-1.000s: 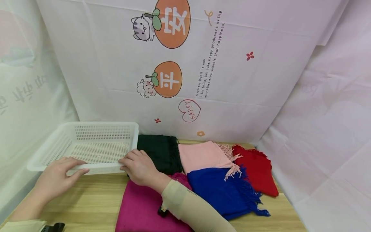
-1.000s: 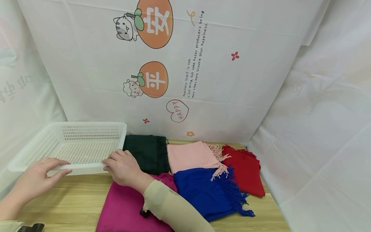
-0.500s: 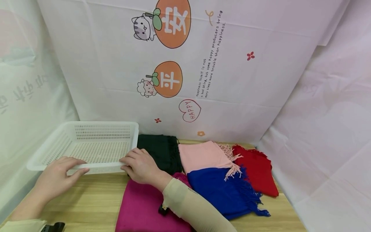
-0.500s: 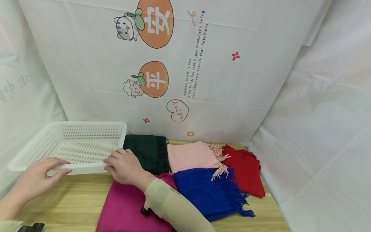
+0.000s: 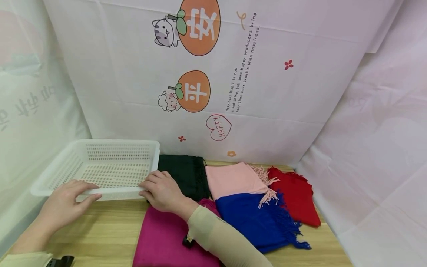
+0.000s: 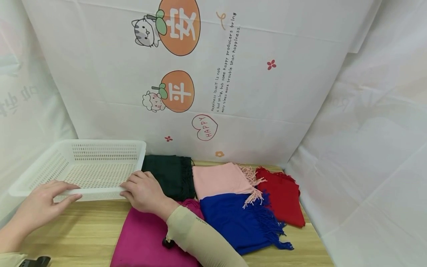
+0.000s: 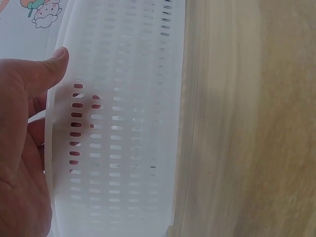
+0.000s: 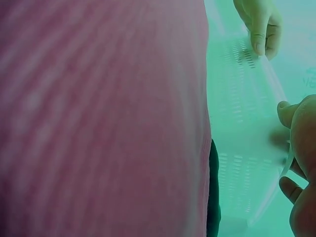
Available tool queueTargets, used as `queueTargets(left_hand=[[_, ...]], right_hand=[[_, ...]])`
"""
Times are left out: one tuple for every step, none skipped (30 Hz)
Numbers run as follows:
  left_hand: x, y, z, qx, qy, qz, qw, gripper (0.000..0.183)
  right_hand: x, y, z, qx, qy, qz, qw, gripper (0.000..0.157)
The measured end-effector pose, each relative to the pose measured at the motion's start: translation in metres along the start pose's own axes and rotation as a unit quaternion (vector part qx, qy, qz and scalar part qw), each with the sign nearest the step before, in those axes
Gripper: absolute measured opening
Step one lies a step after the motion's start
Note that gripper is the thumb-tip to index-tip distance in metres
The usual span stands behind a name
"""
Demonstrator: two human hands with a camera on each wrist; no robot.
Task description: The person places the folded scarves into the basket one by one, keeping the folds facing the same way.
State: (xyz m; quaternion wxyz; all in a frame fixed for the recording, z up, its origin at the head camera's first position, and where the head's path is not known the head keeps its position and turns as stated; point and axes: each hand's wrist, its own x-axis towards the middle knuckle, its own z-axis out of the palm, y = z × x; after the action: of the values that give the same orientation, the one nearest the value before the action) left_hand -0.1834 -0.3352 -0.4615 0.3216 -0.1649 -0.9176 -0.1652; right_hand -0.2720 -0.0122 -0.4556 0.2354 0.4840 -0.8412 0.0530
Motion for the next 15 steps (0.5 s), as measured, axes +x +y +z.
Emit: queueTargets(left_hand=[[-0.0004, -0.0002, 0.0001, -0.001, 0.001, 0.001, 1.0, 0.026], [-0.0007, -0.0003, 0.0001, -0.002, 0.0, 0.0, 1.0, 0.025], [-0.001, -0.0005, 0.0002, -0.003, 0.0, 0.0, 1.0, 0.025], [-0.0014, -0.0007, 0.0005, -0.004, -0.001, -0.002, 1.0, 0.025], [-0.0016, -0.001, 0.0007, -0.006, -0.003, -0.004, 1.0, 0.025], [-0.0017, -0.0011, 0.0006, -0.008, -0.004, -0.006, 0.9999, 0.025], [-0.0017, -0.0012, 0.0004, -0.01, -0.004, -0.007, 0.9999, 0.025], [-0.0017, -0.0014, 0.0001, -0.011, -0.006, -0.009, 0.9999, 0.025], [-0.0018, -0.0016, -0.0001, -0.013, -0.008, -0.01, 0.9998, 0.025], [-0.0019, -0.0019, -0.0004, -0.015, -0.01, -0.012, 0.9998, 0.025], [-0.002, -0.0021, -0.0008, -0.016, -0.012, -0.012, 0.9997, 0.025], [-0.0021, -0.0024, -0.001, -0.016, -0.014, -0.013, 0.9997, 0.025], [-0.0023, -0.0028, -0.0013, -0.017, -0.015, -0.013, 0.9996, 0.025], [-0.0026, -0.0033, -0.0014, -0.017, -0.016, -0.015, 0.9996, 0.024], [-0.0028, -0.0037, -0.0016, -0.018, -0.015, -0.015, 0.9996, 0.024]], right_hand=[[-0.0002, -0.0005, 0.0003, -0.002, 0.002, -0.001, 1.0, 0.029], [-0.0004, -0.001, 0.0005, -0.003, 0.003, -0.002, 1.0, 0.029], [-0.0006, -0.0014, 0.0008, -0.005, 0.006, -0.003, 1.0, 0.029], [-0.0007, -0.0018, 0.0009, -0.006, 0.008, -0.004, 1.0, 0.029], [-0.0009, -0.0021, 0.0014, -0.007, 0.009, -0.004, 1.0, 0.029], [-0.0011, -0.0025, 0.0013, -0.009, 0.011, -0.005, 1.0, 0.029], [-0.0012, -0.0027, 0.0016, -0.009, 0.013, -0.006, 1.0, 0.029], [-0.0012, -0.0031, 0.0013, -0.009, 0.014, -0.007, 1.0, 0.029], [-0.0013, -0.0033, 0.0014, -0.008, 0.016, -0.009, 1.0, 0.029], [-0.0014, -0.0035, 0.0013, -0.006, 0.017, -0.009, 1.0, 0.028], [-0.0014, -0.0037, 0.0011, -0.005, 0.017, -0.01, 1.0, 0.028], [-0.0013, -0.0041, 0.0006, -0.003, 0.017, -0.011, 1.0, 0.029], [-0.0013, -0.0044, 0.0005, -0.004, 0.017, -0.011, 1.0, 0.029], [-0.0013, -0.0048, 0.0004, -0.004, 0.017, -0.012, 1.0, 0.029], [-0.0013, -0.0052, 0.0006, -0.005, 0.017, -0.012, 1.0, 0.029]])
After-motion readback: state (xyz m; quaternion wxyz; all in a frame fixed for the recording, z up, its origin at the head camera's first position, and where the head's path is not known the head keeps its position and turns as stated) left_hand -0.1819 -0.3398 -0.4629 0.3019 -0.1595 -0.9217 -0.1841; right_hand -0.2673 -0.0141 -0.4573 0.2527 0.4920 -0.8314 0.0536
